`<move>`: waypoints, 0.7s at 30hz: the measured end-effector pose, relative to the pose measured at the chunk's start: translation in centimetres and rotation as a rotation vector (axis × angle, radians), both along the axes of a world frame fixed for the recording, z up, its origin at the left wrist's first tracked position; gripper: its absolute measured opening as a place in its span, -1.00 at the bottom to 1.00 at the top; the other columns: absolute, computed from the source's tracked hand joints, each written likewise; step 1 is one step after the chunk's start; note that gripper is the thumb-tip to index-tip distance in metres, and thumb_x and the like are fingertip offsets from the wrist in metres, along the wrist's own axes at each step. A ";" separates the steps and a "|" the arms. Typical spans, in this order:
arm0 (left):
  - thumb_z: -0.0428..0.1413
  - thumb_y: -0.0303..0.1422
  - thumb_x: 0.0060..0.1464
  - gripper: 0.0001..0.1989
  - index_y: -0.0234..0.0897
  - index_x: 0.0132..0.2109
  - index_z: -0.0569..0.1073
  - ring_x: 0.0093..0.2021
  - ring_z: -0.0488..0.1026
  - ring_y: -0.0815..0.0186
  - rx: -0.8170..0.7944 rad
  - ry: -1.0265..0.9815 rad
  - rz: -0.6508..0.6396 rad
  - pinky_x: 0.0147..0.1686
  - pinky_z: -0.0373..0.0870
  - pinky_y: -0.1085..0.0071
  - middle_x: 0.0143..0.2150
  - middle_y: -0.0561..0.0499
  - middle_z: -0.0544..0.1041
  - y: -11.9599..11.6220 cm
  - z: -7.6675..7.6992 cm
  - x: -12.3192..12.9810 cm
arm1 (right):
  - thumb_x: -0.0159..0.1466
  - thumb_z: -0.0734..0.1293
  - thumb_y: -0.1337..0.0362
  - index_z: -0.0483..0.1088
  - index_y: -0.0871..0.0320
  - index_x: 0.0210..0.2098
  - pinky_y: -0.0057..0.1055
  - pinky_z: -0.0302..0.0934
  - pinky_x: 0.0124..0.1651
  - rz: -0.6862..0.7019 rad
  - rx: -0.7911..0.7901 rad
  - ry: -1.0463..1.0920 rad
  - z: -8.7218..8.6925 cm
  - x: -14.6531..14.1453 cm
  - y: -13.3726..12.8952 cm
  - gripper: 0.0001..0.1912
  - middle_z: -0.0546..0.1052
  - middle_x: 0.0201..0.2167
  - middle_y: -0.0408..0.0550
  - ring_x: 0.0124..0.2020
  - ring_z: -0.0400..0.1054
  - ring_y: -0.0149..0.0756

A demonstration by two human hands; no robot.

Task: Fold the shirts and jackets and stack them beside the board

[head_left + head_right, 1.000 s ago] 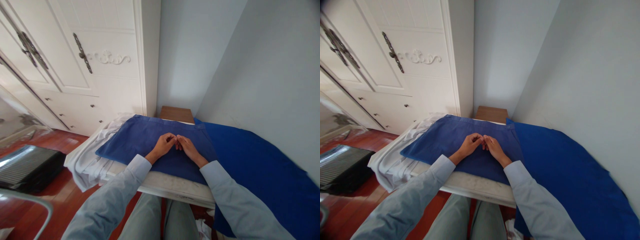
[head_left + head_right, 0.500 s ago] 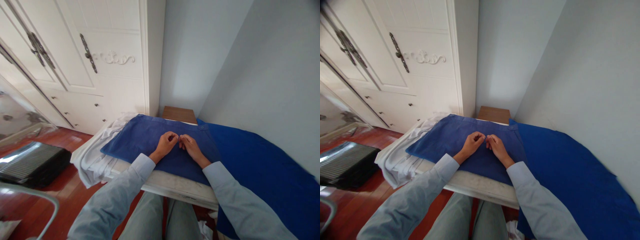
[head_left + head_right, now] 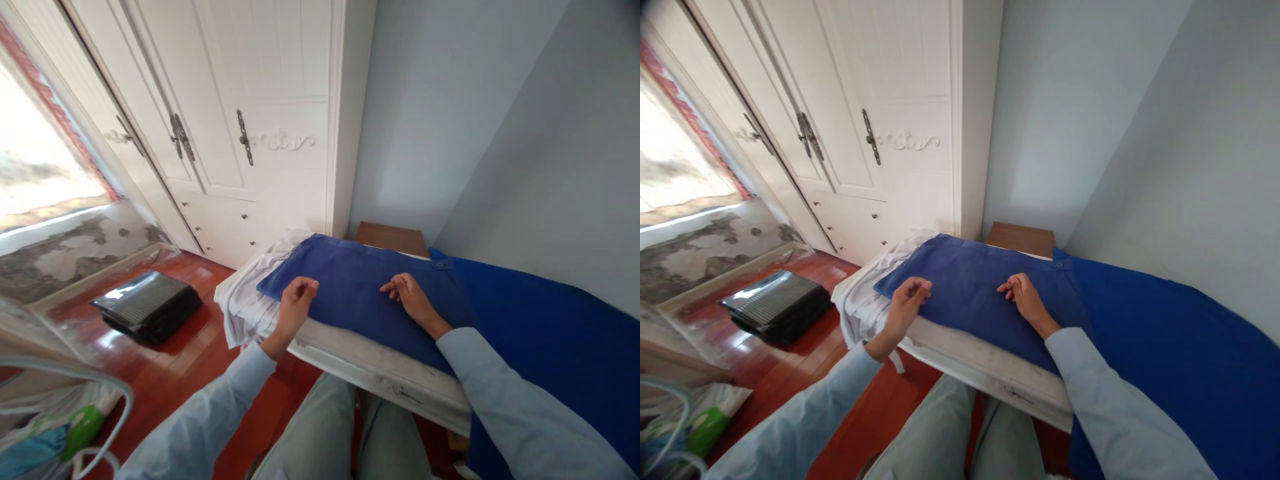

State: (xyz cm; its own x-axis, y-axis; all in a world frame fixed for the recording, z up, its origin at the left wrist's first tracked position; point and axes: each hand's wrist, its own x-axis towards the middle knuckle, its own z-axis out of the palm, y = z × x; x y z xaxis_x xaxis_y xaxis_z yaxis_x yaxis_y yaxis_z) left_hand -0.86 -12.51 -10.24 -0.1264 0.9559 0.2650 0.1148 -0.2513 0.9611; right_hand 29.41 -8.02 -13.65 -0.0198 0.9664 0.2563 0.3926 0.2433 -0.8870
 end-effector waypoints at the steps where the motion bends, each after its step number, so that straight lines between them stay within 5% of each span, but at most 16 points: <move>1: 0.20 -0.14 0.08 -0.75 -0.26 -0.32 0.49 -0.47 0.31 0.37 -0.027 -0.014 0.081 -0.44 0.24 0.47 -0.47 0.09 0.43 -0.6 -0.1 -1.8 | 0.36 0.10 -0.16 0.21 0.04 -0.30 -0.32 0.25 -0.36 0.006 0.006 -0.022 -0.2 0.0 0.1 -0.59 0.64 -0.31 0.06 -0.47 0.37 -0.29; 5: 0.27 -0.30 0.00 -0.86 -0.27 -0.31 0.53 -0.37 0.40 0.36 -0.151 -0.117 0.279 -0.34 0.32 0.48 -0.39 0.07 0.49 -2.9 0.1 -7.2 | 0.35 0.14 0.07 0.20 0.03 -0.35 -0.29 0.29 -0.24 0.012 -0.007 -0.087 -0.2 -0.2 0.6 -0.78 0.64 -0.31 0.03 -0.43 0.40 -0.28; 9: 0.15 -0.55 0.03 -0.92 -0.34 -0.30 0.49 -0.31 0.52 0.32 -0.450 -0.505 0.241 -0.24 0.47 0.43 -0.32 -0.06 0.55 -4.2 1.5 -9.3 | 0.28 0.19 0.24 0.20 0.04 -0.36 -0.27 0.30 -0.22 0.026 -0.091 -0.074 1.1 -0.6 0.2 -0.92 0.64 -0.30 0.00 -0.42 0.42 -0.28; 15: 0.01 -0.56 0.14 -0.87 -0.44 -0.21 0.46 -0.27 0.61 0.14 -0.790 -0.758 -0.070 -0.16 0.59 0.29 -0.29 -0.31 0.58 -4.1 3.9 -7.8 | 0.33 0.25 0.10 0.25 0.05 -0.34 -0.25 0.32 -0.20 0.223 -0.052 -0.028 4.2 -3.5 -5.1 -0.81 0.61 -0.29 -0.05 -0.39 0.44 -0.28; 21: 0.07 -0.43 0.24 -0.83 -0.50 -0.11 0.43 -0.27 0.63 0.12 -0.930 -0.733 -0.202 -0.21 0.62 0.31 -0.28 -0.32 0.59 -3.1 3.7 -3.9 | 0.28 0.36 -0.09 0.40 0.13 -0.28 -0.35 0.32 -0.29 0.460 -0.294 0.092 4.3 -7.4 -11.4 -0.61 0.58 -0.30 -0.05 -0.38 0.44 -0.32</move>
